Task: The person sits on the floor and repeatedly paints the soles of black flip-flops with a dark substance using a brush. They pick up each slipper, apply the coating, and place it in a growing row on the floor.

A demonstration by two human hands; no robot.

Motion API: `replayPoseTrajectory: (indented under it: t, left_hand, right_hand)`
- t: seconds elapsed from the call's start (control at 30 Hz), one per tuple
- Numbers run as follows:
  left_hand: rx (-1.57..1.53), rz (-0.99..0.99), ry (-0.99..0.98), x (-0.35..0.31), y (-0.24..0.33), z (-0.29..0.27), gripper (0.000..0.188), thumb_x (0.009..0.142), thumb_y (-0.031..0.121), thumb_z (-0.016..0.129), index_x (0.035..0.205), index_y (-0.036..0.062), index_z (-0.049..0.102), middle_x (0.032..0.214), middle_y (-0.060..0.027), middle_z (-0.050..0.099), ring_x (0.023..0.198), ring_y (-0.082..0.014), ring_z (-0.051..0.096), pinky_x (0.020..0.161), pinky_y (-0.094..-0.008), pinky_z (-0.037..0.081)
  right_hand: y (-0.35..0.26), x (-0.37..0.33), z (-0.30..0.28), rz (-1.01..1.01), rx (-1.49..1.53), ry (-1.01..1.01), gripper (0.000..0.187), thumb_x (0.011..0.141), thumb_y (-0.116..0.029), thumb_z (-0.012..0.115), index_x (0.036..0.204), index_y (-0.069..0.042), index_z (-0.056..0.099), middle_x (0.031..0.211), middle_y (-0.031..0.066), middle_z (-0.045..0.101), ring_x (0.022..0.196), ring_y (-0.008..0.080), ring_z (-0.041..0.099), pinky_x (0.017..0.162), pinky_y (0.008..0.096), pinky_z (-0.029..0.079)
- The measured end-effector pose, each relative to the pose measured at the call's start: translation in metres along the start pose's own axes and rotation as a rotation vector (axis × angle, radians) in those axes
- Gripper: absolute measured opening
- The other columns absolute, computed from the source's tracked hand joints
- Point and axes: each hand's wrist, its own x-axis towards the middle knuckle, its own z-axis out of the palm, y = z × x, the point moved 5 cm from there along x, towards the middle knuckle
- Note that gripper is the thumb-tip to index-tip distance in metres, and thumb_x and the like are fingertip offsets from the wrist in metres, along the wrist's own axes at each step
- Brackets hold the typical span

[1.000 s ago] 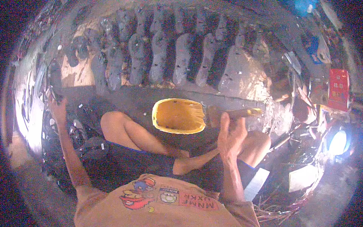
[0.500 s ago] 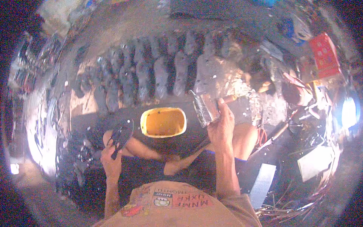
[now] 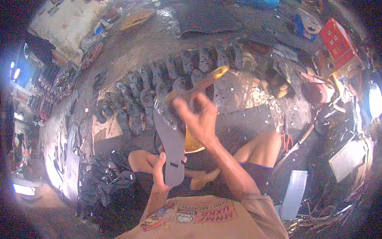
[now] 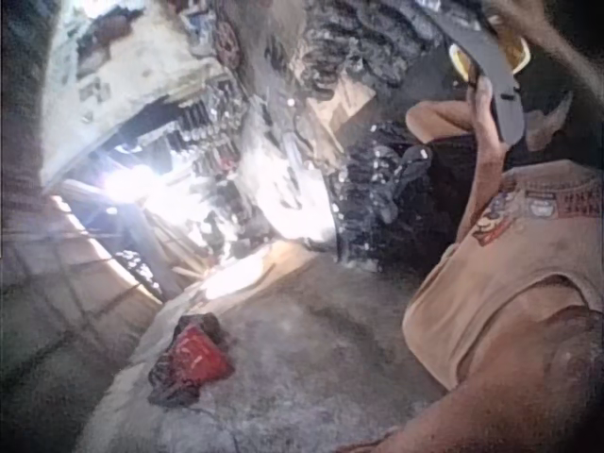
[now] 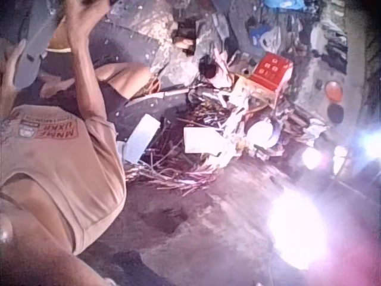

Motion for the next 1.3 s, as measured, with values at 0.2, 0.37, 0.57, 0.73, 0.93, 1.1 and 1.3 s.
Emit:
replayPoseTrajectory:
  t: [0.2,0.37,0.57,0.73,0.93,1.1,1.3]
  left_hand:
    - [-0.051,-0.061,0.033,0.001,-0.004,-0.015,0.061,0.097,0.04,0.065,0.142,0.0023,0.049,0.117,-0.0088,0.066,0.099,-0.0179,0.067,0.088,-0.0339,0.054]
    - [0.195,-0.016,-0.111,-0.009,-0.019,-0.019,0.051,0.102,0.04,0.059,0.139,0.0052,0.053,0.106,-0.0069,0.07,0.089,-0.0198,0.069,0.083,-0.0334,0.057]
    - [-0.219,0.148,0.033,0.039,0.019,-0.014,0.051,0.107,0.048,0.046,0.142,0.0112,0.053,0.126,-0.0122,0.066,0.107,-0.0237,0.067,0.093,-0.0415,0.056]
    - [-0.05,0.372,-0.008,0.034,0.003,-0.023,0.056,0.109,0.05,0.041,0.146,0.0083,0.051,0.135,-0.0142,0.063,0.119,-0.0286,0.063,0.102,-0.0461,0.053]
    - [-0.104,0.242,-0.039,0.048,0.025,0.0,0.053,0.11,0.049,0.04,0.142,0.0091,0.054,0.134,-0.0095,0.063,0.117,-0.0259,0.064,0.1,-0.0429,0.054]
    - [-0.098,0.23,0.037,0.063,0.023,0.005,0.05,0.11,0.044,0.044,0.142,0.0069,0.053,0.129,-0.0099,0.065,0.11,-0.0234,0.066,0.094,-0.0395,0.055]
    - [-0.001,0.23,0.005,0.137,0.032,0.064,0.052,0.109,0.043,0.049,0.147,0.0087,0.05,0.128,-0.0074,0.066,0.109,-0.0191,0.066,0.089,-0.0365,0.056]
  right_hand:
    - [-0.017,-0.041,-0.008,-0.012,0.08,-0.106,0.025,0.086,-0.02,0.082,0.097,-0.001,0.07,0.087,-0.0009,0.069,0.08,0.0083,0.06,0.073,0.0272,0.05]
    - [-0.022,0.018,-0.032,0.03,-0.024,0.242,0.021,0.089,-0.017,0.082,0.094,-0.001,0.069,0.081,0.0011,0.07,0.074,0.0095,0.059,0.066,0.0275,0.048]
    - [-0.032,-0.075,-0.012,0.01,0.058,0.128,0.034,0.08,-0.021,0.09,0.1,-0.001,0.072,0.091,0.0078,0.075,0.079,0.017,0.069,0.075,0.0322,0.055]
    - [-0.058,-0.099,0.007,-0.303,-0.196,-0.032,0.051,0.078,-0.025,0.091,0.118,-0.004,0.069,0.108,0.0175,0.072,0.095,0.0328,0.072,0.076,0.0433,0.058]
    - [-0.065,-0.08,-0.001,-0.364,-0.209,0.009,0.035,0.078,-0.018,0.091,0.103,0.001,0.074,0.091,0.0101,0.077,0.082,0.0135,0.071,0.073,0.0303,0.056]
    - [0.011,-0.02,-0.051,0.021,-0.109,0.314,0.021,0.088,-0.015,0.085,0.094,0.0,0.073,0.086,0.0089,0.076,0.073,0.0127,0.066,0.064,0.0319,0.054]
    - [-0.011,-0.083,-0.085,0.22,-0.083,0.093,0.023,0.087,-0.018,0.083,0.1,-0.003,0.072,0.092,0.0079,0.072,0.088,0.0189,0.068,0.08,0.0361,0.054]
